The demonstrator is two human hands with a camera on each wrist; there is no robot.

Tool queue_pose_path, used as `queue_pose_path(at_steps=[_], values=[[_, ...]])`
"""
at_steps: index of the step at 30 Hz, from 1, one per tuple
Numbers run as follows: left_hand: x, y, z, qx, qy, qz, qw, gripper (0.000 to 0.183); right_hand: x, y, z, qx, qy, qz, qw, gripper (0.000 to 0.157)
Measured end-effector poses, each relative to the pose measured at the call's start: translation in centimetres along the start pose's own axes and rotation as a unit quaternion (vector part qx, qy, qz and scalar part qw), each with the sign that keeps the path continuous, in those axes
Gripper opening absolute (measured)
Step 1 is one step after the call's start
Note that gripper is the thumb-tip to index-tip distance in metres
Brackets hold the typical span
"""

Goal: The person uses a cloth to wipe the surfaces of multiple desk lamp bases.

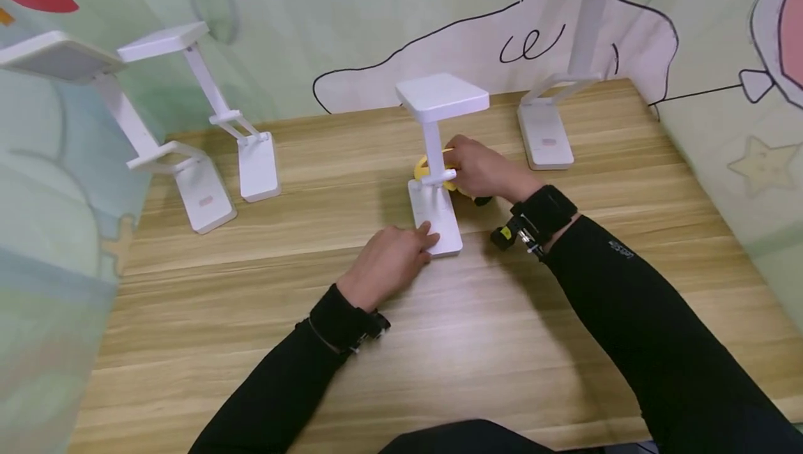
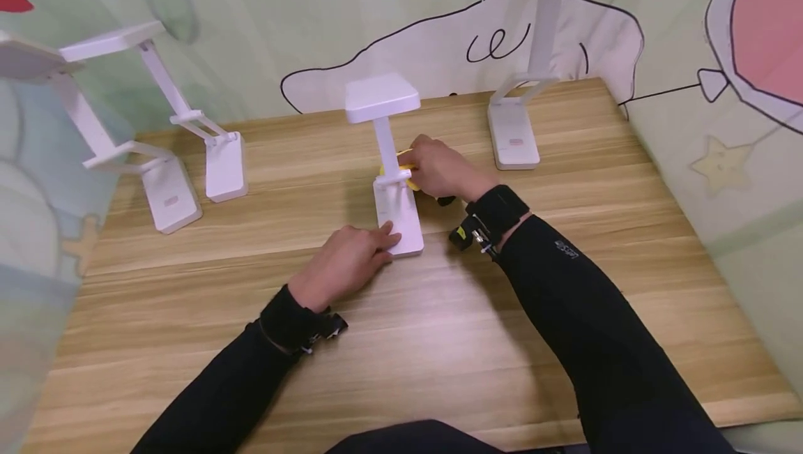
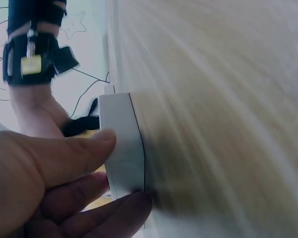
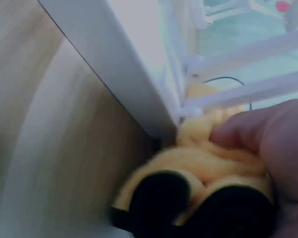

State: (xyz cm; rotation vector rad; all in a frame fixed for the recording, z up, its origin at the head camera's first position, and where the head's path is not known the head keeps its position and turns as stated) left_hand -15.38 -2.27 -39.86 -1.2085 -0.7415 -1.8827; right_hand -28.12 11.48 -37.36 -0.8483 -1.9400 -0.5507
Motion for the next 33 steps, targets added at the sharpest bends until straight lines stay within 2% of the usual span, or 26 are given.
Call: queue_pose_path(at_steps=[2, 5, 9, 15, 20, 24, 28, 30, 33], values=[[0.0, 0.2, -0.2, 0.004, 0.002, 0.002, 1.0000, 0.036, -0.8, -0.6, 0.2, -0.004, -0.051, -0.027, 0.998, 0.019], [-0.1, 0.1, -0.1, 0.006, 0.008, 0.008, 0.9999, 0.034, -1.2, 0.0, 1.0, -0.059, -0.082, -0.041, 0.994, 0.023], [0.0, 0.1, 0.1, 0.005, 0.008, 0.018, 0.9998, 0.032, -1.8, 1.6, 1.3, -0.117, -0.062, -0.047, 0.990, 0.041], [0.1, 0.1, -0.1, 0.001, 0.001, 0.028, 0.9996, 0.034, -2.7, 3.2, 0.9, -0.169, -0.060, -0.028, 0.983, 0.047], [0.0, 0.2, -0.2, 0.005, 0.002, 0.024, 0.9997, 0.033, -3.3, 5.2, -0.1, -0.163, -0.065, -0.043, 0.984, 0.052], [0.1, 0.2, -0.4, 0.008, 0.000, 0.028, 0.9996, 0.034, -3.6, 7.2, -1.8, -0.115, -0.022, -0.072, 0.990, 0.049], [0.4, 0.2, -0.7, 0.013, -0.002, 0.043, 0.9990, 0.034, -2.7, 8.3, -2.9, -0.057, 0.021, -0.096, 0.994, 0.041], [0.5, 0.1, -0.9, 0.018, -0.002, 0.049, 0.9986, 0.033, -1.9, 8.2, -3.0, -0.053, 0.023, -0.082, 0.995, 0.039], [0.5, 0.0, -0.9, 0.017, -0.003, 0.053, 0.9984, 0.034, -1.0, 7.1, -2.8, -0.068, 0.025, -0.021, 0.997, 0.044]])
Point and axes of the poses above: each hand's wrist, its own y-axis away from the middle knuckle, its own x-axis out of the back of the hand, z = x × y, the point moved 6 cm from there along -y, towards the middle knuckle, and after that the axes turned 5 degrees about x, right-handed, at the moved point
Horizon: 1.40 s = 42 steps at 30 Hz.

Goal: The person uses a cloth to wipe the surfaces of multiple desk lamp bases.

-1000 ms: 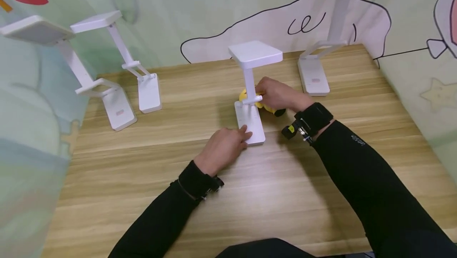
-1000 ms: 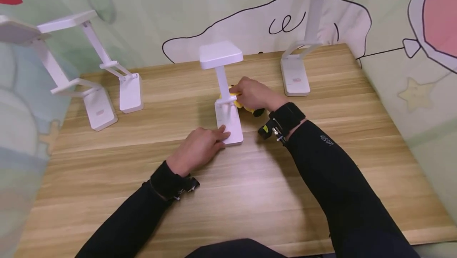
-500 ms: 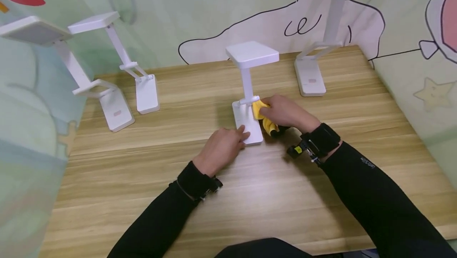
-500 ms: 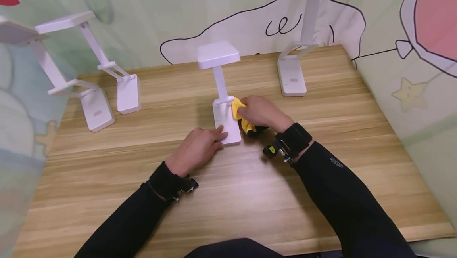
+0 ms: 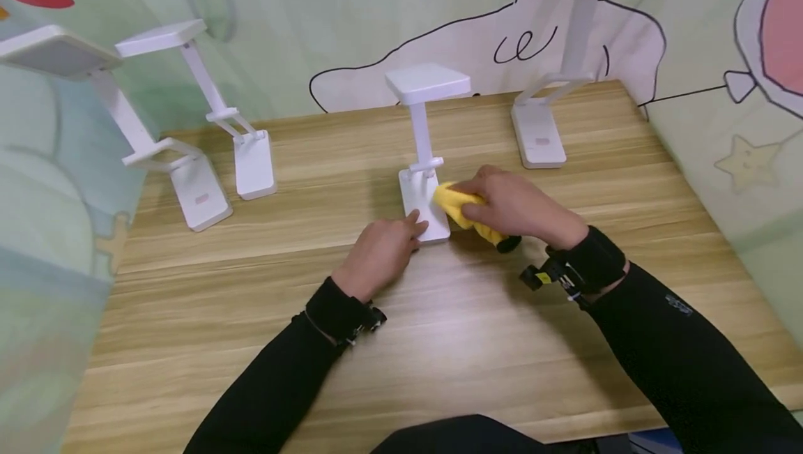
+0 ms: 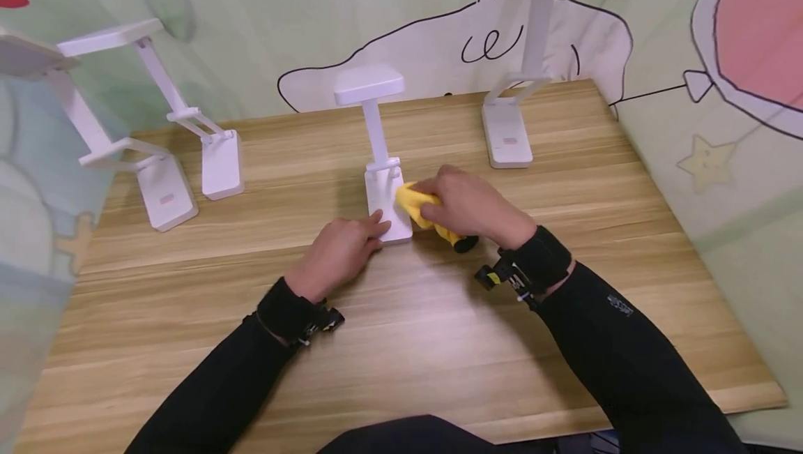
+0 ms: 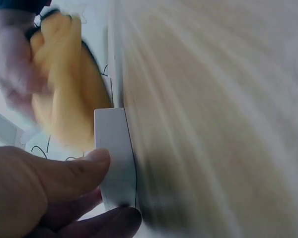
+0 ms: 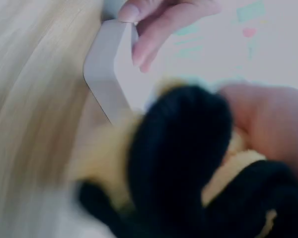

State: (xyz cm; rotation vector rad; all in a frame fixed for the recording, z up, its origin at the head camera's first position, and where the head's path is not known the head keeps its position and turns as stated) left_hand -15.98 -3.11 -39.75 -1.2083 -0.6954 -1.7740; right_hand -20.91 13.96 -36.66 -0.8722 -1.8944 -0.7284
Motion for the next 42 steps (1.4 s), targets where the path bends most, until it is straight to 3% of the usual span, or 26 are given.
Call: queue_pose_path(at_steps=[3, 6, 9, 13, 16, 18, 22, 25, 27, 31, 35, 37, 39, 42], values=[[-0.1, -0.1, 0.1, 0.000, -0.011, 0.004, 0.9999, 0.033, -0.2, -1.7, 0.0, -0.007, 0.016, 0.052, 0.998, 0.047], [-0.1, -0.1, 0.2, 0.008, -0.023, 0.009, 0.9997, 0.030, -1.3, -2.8, -0.5, 0.017, 0.054, 0.058, 0.997, 0.047], [0.0, 0.0, 0.2, 0.019, -0.028, 0.013, 0.9993, 0.028, -2.1, -2.7, -1.1, 0.057, 0.072, 0.037, 0.995, 0.044], [0.1, 0.0, 0.1, 0.021, -0.030, 0.016, 0.9992, 0.028, -1.9, -1.3, -1.5, 0.095, 0.031, -0.028, 0.995, 0.038], [0.1, -0.1, 0.1, 0.015, -0.031, 0.018, 0.9992, 0.027, -1.4, -0.5, -1.0, 0.077, -0.003, -0.093, 0.993, 0.036], [0.1, -0.1, -0.1, 0.018, -0.017, 0.019, 0.9995, 0.028, -0.8, -0.4, -0.6, 0.056, 0.000, -0.111, 0.992, 0.035], [0.2, -0.1, -0.8, 0.049, 0.027, 0.030, 0.9980, 0.033, 0.2, -1.7, -0.5, 0.024, 0.046, -0.040, 0.998, 0.038], [0.3, -0.1, -1.1, 0.062, 0.040, 0.036, 0.9966, 0.039, -0.5, -2.6, -1.0, 0.017, 0.084, 0.016, 0.996, 0.042], [0.4, -0.1, -1.2, 0.060, 0.042, 0.037, 0.9966, 0.042, -1.2, -2.7, -1.6, 0.025, 0.110, 0.028, 0.993, 0.043], [0.5, -0.1, -1.3, 0.061, 0.043, 0.033, 0.9967, 0.050, -2.0, -1.9, -3.0, 0.087, 0.123, 0.020, 0.988, 0.041], [0.4, -0.1, -1.4, 0.067, 0.042, 0.033, 0.9963, 0.053, -2.2, -0.6, -3.1, 0.134, 0.068, -0.038, 0.988, 0.037], [0.4, -0.1, -1.4, 0.066, 0.041, 0.034, 0.9964, 0.053, -2.0, 0.0, -2.6, 0.133, 0.048, -0.069, 0.988, 0.036], [0.4, -0.1, -1.3, 0.064, 0.038, 0.037, 0.9965, 0.053, -1.4, 0.4, -2.1, 0.110, 0.066, -0.082, 0.988, 0.034], [0.3, -0.1, -1.2, 0.063, 0.038, 0.037, 0.9966, 0.052, -0.5, 0.6, -1.9, 0.078, 0.121, -0.048, 0.988, 0.034]])
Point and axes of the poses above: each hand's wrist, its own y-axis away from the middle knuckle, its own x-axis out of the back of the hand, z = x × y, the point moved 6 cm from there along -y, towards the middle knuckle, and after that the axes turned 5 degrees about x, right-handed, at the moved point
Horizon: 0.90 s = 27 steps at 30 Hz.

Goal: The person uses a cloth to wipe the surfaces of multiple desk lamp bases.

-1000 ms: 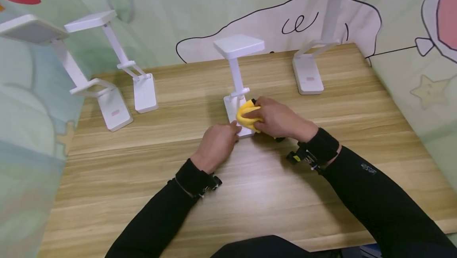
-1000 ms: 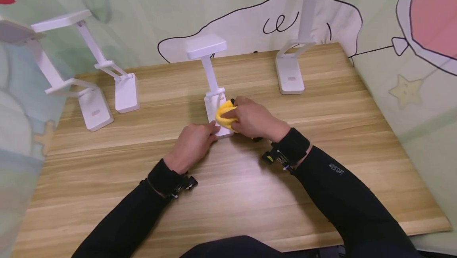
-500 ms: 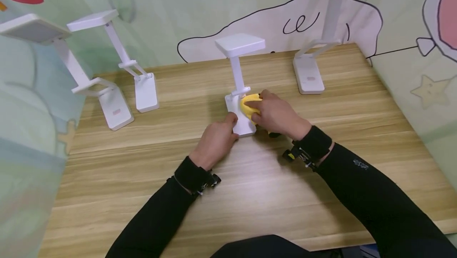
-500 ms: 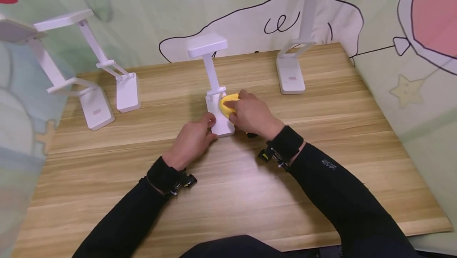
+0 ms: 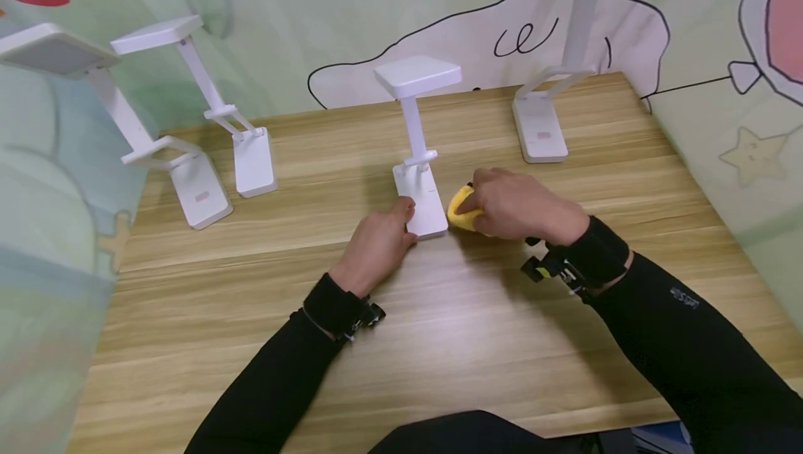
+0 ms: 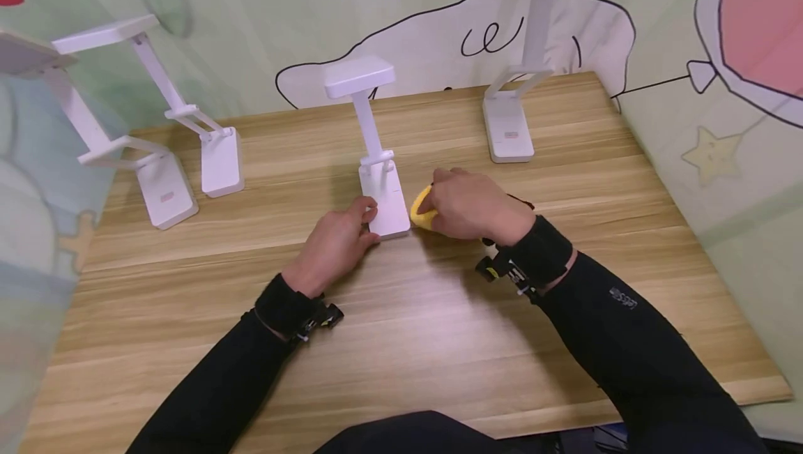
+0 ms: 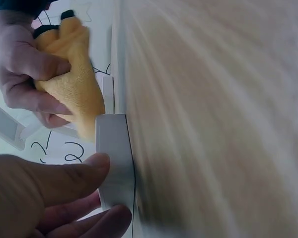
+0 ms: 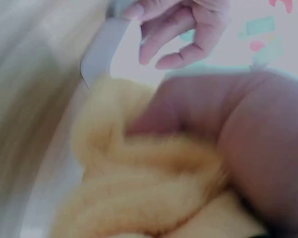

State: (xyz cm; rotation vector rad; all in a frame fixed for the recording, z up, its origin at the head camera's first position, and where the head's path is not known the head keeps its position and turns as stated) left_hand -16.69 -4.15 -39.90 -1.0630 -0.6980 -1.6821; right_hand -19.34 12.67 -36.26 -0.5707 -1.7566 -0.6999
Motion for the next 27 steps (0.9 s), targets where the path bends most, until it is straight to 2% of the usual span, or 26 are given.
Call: queue_pose_path(at_steps=[2, 5, 7, 9, 12, 14, 17, 20, 23, 25, 27], values=[[0.0, 0.0, 0.0, -0.004, 0.001, -0.001, 1.0000, 0.051, -0.1, -0.2, -0.6, -0.001, 0.025, 0.037, 0.999, 0.037], [0.0, -0.1, 0.1, -0.007, 0.002, -0.006, 1.0000, 0.046, -1.3, -0.5, -2.6, 0.058, 0.017, 0.087, 0.994, 0.041], [0.1, -0.1, 0.1, -0.004, 0.000, -0.008, 1.0000, 0.043, -2.1, -0.5, -3.5, 0.107, 0.000, 0.091, 0.990, 0.042], [0.1, -0.1, 0.0, 0.001, -0.002, -0.012, 0.9999, 0.043, -2.5, -0.4, -3.4, 0.126, -0.036, 0.073, 0.989, 0.041], [0.1, -0.2, 0.0, 0.004, -0.001, -0.018, 0.9998, 0.048, -2.3, 0.0, -1.6, 0.099, -0.093, 0.031, 0.990, 0.039], [0.1, -0.2, 0.0, 0.004, 0.001, -0.020, 0.9998, 0.050, -1.9, 0.2, -0.2, 0.069, -0.108, 0.016, 0.992, 0.037], [0.2, -0.2, -0.1, 0.003, -0.001, -0.018, 0.9998, 0.051, -1.2, 0.0, 1.3, 0.033, -0.061, 0.040, 0.997, 0.035], [0.2, -0.2, -0.3, 0.005, -0.008, -0.016, 0.9998, 0.050, -1.1, -0.9, 1.6, 0.007, -0.018, 0.079, 0.997, 0.039], [0.1, -0.2, -0.3, 0.004, -0.006, -0.019, 0.9998, 0.050, -1.7, -1.5, 0.5, 0.014, -0.004, 0.099, 0.995, 0.043], [0.1, -0.2, -0.3, 0.004, -0.003, -0.020, 0.9998, 0.050, -2.0, -1.5, -0.4, 0.034, -0.012, 0.091, 0.995, 0.042], [0.1, -0.1, -0.3, 0.004, 0.002, -0.022, 0.9997, 0.050, -2.2, -1.1, -0.9, 0.059, -0.034, 0.062, 0.996, 0.040]])
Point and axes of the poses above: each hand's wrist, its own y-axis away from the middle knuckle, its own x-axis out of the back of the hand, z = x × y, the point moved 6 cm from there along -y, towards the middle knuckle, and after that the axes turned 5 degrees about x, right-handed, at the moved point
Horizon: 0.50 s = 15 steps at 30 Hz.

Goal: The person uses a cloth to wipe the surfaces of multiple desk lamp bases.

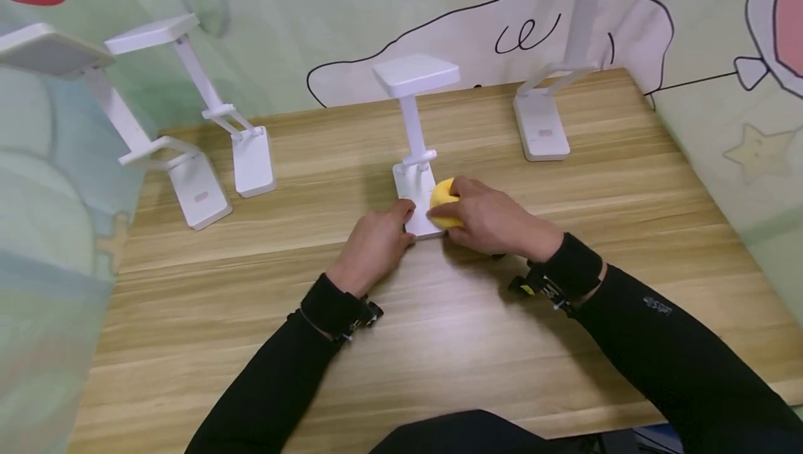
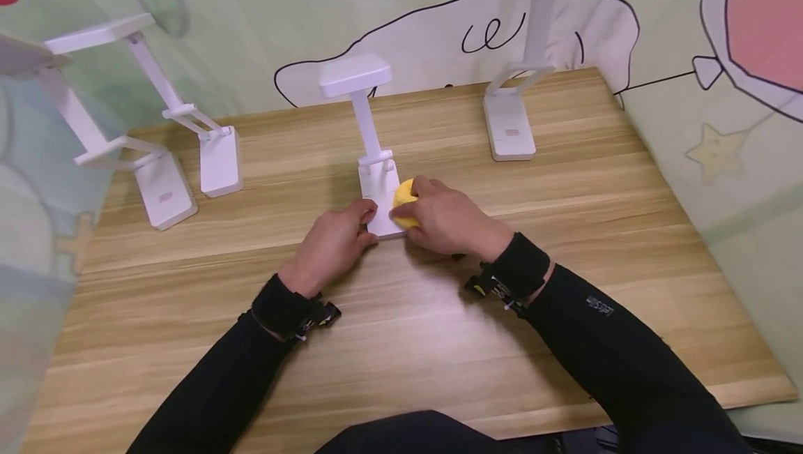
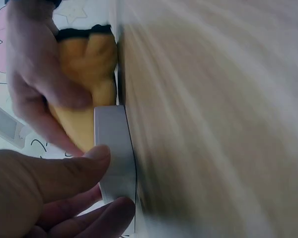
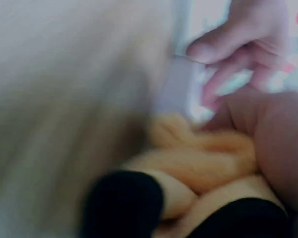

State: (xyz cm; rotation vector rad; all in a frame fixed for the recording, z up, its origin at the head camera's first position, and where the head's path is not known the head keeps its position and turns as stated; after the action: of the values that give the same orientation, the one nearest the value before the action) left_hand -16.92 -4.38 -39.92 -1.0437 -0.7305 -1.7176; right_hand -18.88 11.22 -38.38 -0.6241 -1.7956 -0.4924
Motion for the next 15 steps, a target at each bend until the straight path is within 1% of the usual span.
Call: queue_pose_path(at_steps=[2, 3, 4, 6, 8, 9, 10, 11, 12, 14, 15], values=[[0.0, 0.0, 0.0, 0.001, 0.004, -0.001, 1.0000, 0.049, 0.2, 0.6, 0.2, -0.004, -0.036, -0.041, 0.999, 0.039], [0.0, 0.1, 0.0, 0.000, 0.006, -0.001, 1.0000, 0.048, 0.5, 0.8, 0.5, -0.012, -0.046, -0.057, 0.997, 0.038], [0.0, 0.1, 0.0, -0.003, 0.008, 0.000, 1.0000, 0.047, 0.8, 1.0, 1.0, -0.025, -0.043, -0.064, 0.997, 0.038], [0.0, 0.2, 0.1, -0.009, 0.010, 0.001, 0.9999, 0.044, 1.6, 1.1, 1.9, -0.064, -0.037, -0.053, 0.996, 0.040], [0.1, 0.2, 0.1, -0.017, 0.011, 0.003, 0.9998, 0.042, 2.3, 0.7, 2.5, -0.097, -0.025, -0.011, 0.995, 0.042], [0.1, 0.2, 0.1, -0.020, 0.010, 0.003, 0.9997, 0.041, 2.4, 0.3, 2.5, -0.104, -0.025, 0.011, 0.994, 0.044], [0.1, 0.1, 0.1, -0.021, 0.011, 0.003, 0.9997, 0.041, 2.4, -0.2, 2.4, -0.102, -0.029, 0.029, 0.994, 0.046], [0.1, 0.1, 0.1, -0.022, 0.008, 0.004, 0.9997, 0.040, 2.1, -0.8, 2.0, -0.088, -0.036, 0.039, 0.995, 0.047], [0.1, 0.1, 0.1, -0.023, 0.006, 0.003, 0.9997, 0.040, 1.7, -1.3, 1.7, -0.074, -0.038, 0.043, 0.996, 0.047], [0.1, 0.0, 0.2, -0.024, 0.003, 0.002, 0.9997, 0.041, 0.9, -2.2, 1.1, -0.043, -0.027, 0.043, 0.998, 0.046], [0.2, 0.0, 0.2, -0.024, 0.002, 0.001, 0.9997, 0.041, 0.6, -2.4, 1.0, -0.033, -0.018, 0.041, 0.998, 0.045]])
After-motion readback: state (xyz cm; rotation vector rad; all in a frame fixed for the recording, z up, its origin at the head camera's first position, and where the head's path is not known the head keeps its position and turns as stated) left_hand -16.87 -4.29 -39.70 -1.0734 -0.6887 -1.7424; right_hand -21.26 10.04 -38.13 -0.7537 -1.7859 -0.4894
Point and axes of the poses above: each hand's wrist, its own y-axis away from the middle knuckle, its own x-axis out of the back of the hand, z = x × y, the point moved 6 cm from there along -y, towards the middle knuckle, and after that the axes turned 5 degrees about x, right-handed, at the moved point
